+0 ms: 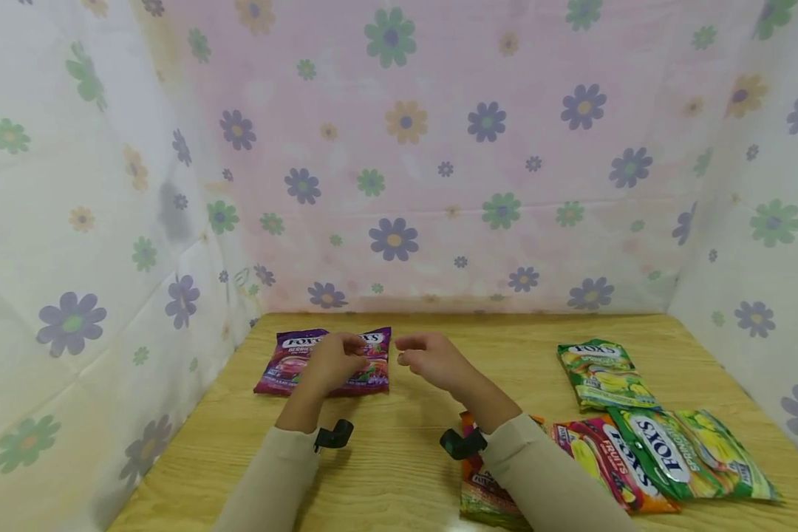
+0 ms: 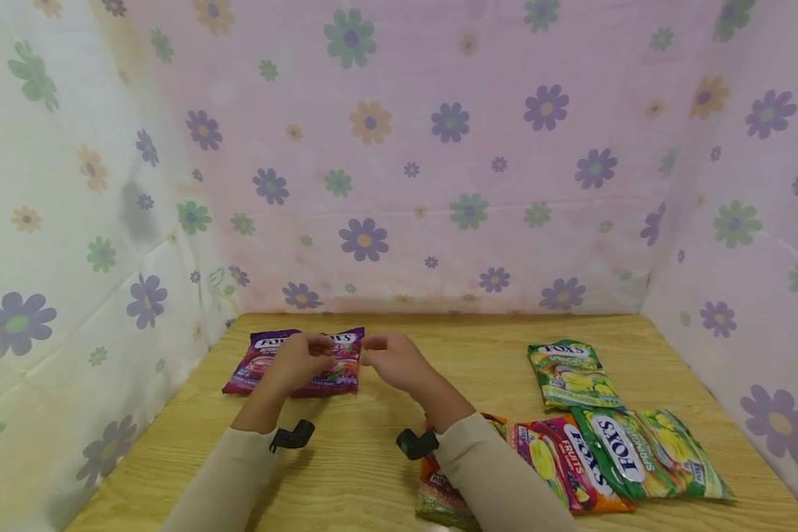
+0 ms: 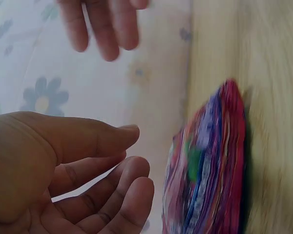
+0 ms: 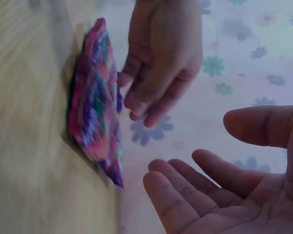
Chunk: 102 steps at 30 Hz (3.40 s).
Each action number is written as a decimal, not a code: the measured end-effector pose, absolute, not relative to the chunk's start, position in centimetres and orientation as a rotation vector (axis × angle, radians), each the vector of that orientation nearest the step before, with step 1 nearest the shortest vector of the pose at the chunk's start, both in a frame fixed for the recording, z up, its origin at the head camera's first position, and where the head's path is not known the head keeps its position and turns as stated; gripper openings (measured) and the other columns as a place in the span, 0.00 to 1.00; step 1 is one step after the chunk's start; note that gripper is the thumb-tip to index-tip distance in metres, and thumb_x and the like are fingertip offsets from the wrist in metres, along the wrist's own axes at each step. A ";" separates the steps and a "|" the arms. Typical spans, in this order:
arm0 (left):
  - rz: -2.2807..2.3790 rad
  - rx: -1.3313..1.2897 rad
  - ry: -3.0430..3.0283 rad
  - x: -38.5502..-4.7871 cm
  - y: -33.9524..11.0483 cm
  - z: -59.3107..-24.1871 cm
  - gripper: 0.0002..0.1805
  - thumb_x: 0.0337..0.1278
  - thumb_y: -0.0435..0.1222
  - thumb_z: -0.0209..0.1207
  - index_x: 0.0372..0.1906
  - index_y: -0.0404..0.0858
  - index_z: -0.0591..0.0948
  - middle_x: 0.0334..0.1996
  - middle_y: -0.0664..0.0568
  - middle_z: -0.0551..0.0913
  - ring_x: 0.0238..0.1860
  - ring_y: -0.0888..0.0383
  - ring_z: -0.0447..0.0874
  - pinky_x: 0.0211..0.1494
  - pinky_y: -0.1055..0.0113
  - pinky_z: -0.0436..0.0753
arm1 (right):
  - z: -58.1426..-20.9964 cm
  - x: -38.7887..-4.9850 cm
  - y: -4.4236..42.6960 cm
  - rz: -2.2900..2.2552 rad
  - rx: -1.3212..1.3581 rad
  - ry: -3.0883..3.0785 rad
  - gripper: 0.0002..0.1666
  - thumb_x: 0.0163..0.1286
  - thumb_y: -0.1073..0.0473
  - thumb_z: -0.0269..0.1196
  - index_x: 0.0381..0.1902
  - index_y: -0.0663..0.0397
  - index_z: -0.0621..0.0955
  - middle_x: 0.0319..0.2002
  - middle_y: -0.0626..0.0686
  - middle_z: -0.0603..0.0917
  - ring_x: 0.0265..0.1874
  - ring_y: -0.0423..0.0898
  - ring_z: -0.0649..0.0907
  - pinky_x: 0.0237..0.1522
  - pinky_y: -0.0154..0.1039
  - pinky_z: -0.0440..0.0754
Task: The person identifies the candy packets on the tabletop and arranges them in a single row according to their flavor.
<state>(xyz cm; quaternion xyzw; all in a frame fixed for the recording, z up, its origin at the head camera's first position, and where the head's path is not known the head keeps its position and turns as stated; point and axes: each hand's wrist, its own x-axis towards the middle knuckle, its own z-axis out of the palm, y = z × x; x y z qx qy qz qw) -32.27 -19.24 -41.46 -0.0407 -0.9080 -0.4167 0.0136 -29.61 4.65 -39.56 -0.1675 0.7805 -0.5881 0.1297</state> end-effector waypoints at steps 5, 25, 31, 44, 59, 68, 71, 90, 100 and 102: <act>-1.263 -0.238 -2.869 -31.8 -17.2 -41.5 0.16 0.62 0.36 0.70 0.54 0.39 0.87 0.44 0.50 0.87 0.45 0.53 0.85 0.47 0.58 0.88 | -38.7 -29.6 8.3 -1.626 -0.506 2.370 0.22 0.78 0.53 0.60 0.67 0.47 0.79 0.64 0.51 0.81 0.62 0.52 0.82 0.66 0.53 0.80; -1.313 -0.649 -2.981 -29.5 -11.0 -42.1 0.15 0.65 0.40 0.69 0.53 0.38 0.87 0.41 0.55 0.86 0.43 0.57 0.84 0.47 0.58 0.86 | -39.0 -28.1 18.9 -1.191 -0.855 2.523 0.20 0.79 0.52 0.60 0.63 0.53 0.81 0.61 0.60 0.83 0.56 0.53 0.85 0.57 0.54 0.85; -1.300 -0.719 -3.004 -28.7 -8.9 -42.1 0.15 0.66 0.41 0.68 0.52 0.39 0.88 0.40 0.57 0.86 0.41 0.60 0.83 0.47 0.61 0.86 | -39.7 -28.0 21.1 -1.145 -0.855 2.467 0.20 0.78 0.54 0.61 0.62 0.55 0.82 0.59 0.62 0.84 0.56 0.55 0.84 0.56 0.53 0.85; -1.435 -0.745 -3.057 -28.5 -6.0 -43.4 0.13 0.67 0.41 0.67 0.50 0.39 0.89 0.38 0.58 0.87 0.37 0.60 0.84 0.39 0.64 0.85 | -41.1 -28.4 23.0 -1.030 -0.785 2.416 0.18 0.70 0.61 0.65 0.55 0.63 0.85 0.48 0.57 0.88 0.46 0.51 0.85 0.47 0.49 0.85; -1.566 -0.750 -3.087 -27.7 -5.6 -44.3 0.08 0.71 0.39 0.64 0.44 0.42 0.91 0.32 0.57 0.90 0.35 0.58 0.88 0.34 0.65 0.85 | -41.4 -28.1 23.3 -0.875 -0.756 2.413 0.06 0.69 0.59 0.67 0.41 0.49 0.90 0.33 0.47 0.87 0.26 0.43 0.80 0.30 0.41 0.82; -1.584 -0.684 -3.073 -28.1 -5.7 -44.6 0.09 0.74 0.38 0.60 0.40 0.42 0.89 0.31 0.54 0.88 0.32 0.57 0.87 0.34 0.63 0.86 | -41.7 -28.5 23.6 -0.950 -0.798 2.346 0.14 0.77 0.62 0.59 0.31 0.52 0.88 0.22 0.50 0.79 0.18 0.41 0.72 0.22 0.37 0.75; -1.607 -0.650 -3.065 -28.2 -5.8 -44.5 0.09 0.75 0.37 0.59 0.40 0.41 0.88 0.32 0.53 0.87 0.32 0.56 0.88 0.35 0.62 0.87 | -41.7 -28.6 23.6 -0.966 -0.807 2.365 0.15 0.79 0.62 0.58 0.32 0.53 0.87 0.24 0.51 0.80 0.20 0.42 0.74 0.24 0.38 0.77; -2.010 -0.530 -2.964 -28.6 -6.2 -44.8 0.12 0.74 0.41 0.61 0.52 0.38 0.79 0.38 0.46 0.87 0.34 0.51 0.90 0.40 0.55 0.91 | -41.8 -28.6 23.2 -1.081 -0.717 2.439 0.11 0.82 0.61 0.54 0.46 0.55 0.85 0.36 0.54 0.84 0.30 0.52 0.87 0.33 0.42 0.89; -2.073 -0.664 -3.002 -29.1 -6.3 -45.0 0.27 0.59 0.40 0.73 0.59 0.33 0.79 0.43 0.47 0.90 0.42 0.52 0.92 0.45 0.56 0.91 | -41.2 -28.9 23.1 -1.145 -0.722 2.488 0.13 0.83 0.57 0.54 0.48 0.55 0.84 0.34 0.54 0.83 0.33 0.52 0.88 0.35 0.41 0.90; -2.079 -0.672 -3.008 -29.3 -6.4 -45.2 0.26 0.59 0.40 0.74 0.58 0.34 0.81 0.43 0.48 0.91 0.43 0.52 0.92 0.46 0.57 0.91 | -41.0 -28.8 23.1 -1.171 -0.709 2.496 0.13 0.83 0.57 0.54 0.48 0.55 0.83 0.35 0.54 0.83 0.34 0.51 0.88 0.36 0.41 0.90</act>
